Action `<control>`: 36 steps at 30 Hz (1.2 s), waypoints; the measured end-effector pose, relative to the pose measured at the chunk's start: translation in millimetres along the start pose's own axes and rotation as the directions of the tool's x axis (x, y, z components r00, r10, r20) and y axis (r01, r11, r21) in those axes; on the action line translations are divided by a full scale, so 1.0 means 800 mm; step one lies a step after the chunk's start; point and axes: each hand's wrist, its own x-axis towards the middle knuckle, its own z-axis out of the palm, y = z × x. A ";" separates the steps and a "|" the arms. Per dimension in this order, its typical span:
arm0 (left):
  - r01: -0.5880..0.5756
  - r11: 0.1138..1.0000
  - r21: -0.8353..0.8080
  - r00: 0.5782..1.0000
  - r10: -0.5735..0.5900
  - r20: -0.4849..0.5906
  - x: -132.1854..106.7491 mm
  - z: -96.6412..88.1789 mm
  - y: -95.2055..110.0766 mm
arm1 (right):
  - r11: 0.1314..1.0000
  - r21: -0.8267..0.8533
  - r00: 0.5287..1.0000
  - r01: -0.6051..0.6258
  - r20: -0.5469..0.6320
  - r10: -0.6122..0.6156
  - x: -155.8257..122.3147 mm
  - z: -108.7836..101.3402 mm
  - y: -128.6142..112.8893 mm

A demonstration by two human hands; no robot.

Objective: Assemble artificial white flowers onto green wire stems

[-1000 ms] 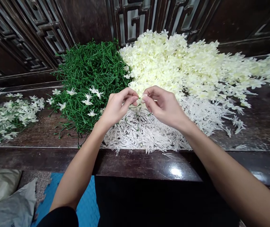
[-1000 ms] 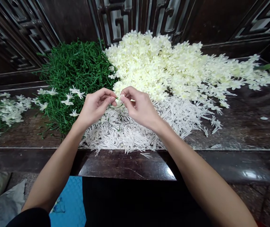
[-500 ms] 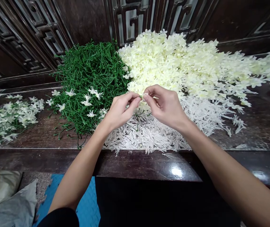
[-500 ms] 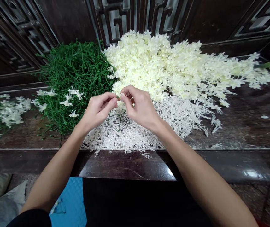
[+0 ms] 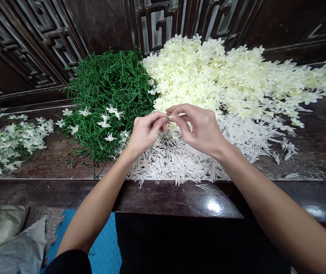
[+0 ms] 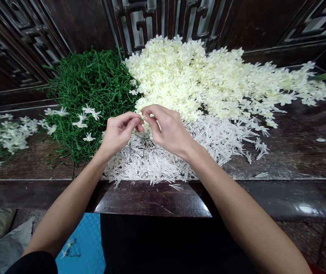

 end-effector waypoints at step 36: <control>-0.043 0.999 0.001 0.999 0.043 -0.032 -0.006 0.005 0.001 | 0.991 -0.133 0.997 -0.019 -0.076 0.009 -0.011 0.011 -0.001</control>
